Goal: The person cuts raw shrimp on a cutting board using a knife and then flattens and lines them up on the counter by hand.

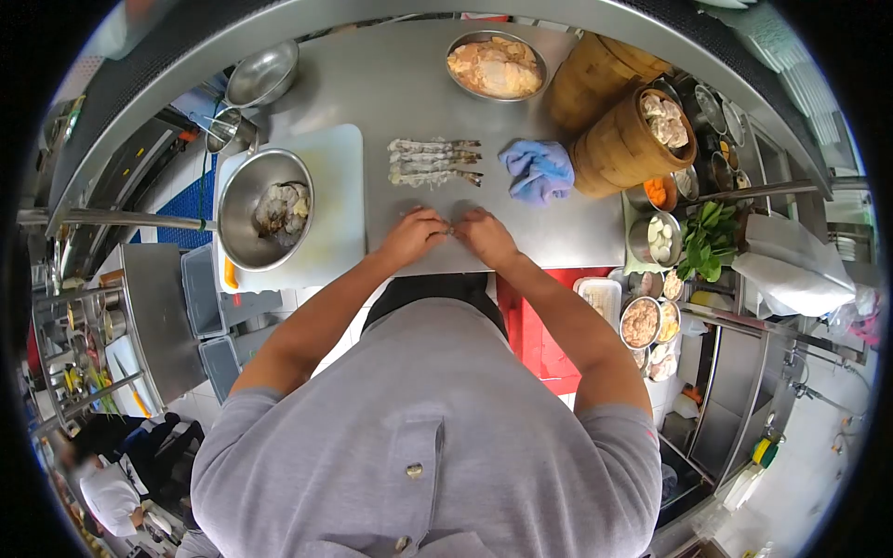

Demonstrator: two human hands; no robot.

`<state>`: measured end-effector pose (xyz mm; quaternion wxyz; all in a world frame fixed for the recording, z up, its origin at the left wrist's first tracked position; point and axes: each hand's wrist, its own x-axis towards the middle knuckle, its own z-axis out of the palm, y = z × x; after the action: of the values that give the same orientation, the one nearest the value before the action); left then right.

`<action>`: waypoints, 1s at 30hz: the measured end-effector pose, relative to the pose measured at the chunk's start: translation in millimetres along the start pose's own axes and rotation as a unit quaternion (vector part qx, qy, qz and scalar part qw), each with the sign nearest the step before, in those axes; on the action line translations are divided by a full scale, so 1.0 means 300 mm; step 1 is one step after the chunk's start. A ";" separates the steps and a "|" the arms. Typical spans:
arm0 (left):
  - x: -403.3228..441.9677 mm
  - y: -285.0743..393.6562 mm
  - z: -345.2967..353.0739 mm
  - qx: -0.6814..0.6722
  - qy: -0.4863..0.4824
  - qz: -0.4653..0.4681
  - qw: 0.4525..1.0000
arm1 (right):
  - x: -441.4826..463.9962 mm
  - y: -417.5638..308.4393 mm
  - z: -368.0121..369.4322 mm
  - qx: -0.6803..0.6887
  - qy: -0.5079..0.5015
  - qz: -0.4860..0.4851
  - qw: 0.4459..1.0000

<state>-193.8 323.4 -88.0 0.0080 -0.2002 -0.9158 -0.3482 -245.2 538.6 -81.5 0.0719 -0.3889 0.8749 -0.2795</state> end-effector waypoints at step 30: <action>0.077 0.018 0.081 0.029 -0.059 0.004 0.998 | -0.032 0.025 0.020 -0.027 -0.008 0.003 1.000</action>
<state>-209.9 350.9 -99.4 -0.0385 -0.2238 -0.9236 -0.3090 -241.4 547.0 -91.6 0.0694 -0.3899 0.8828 -0.2524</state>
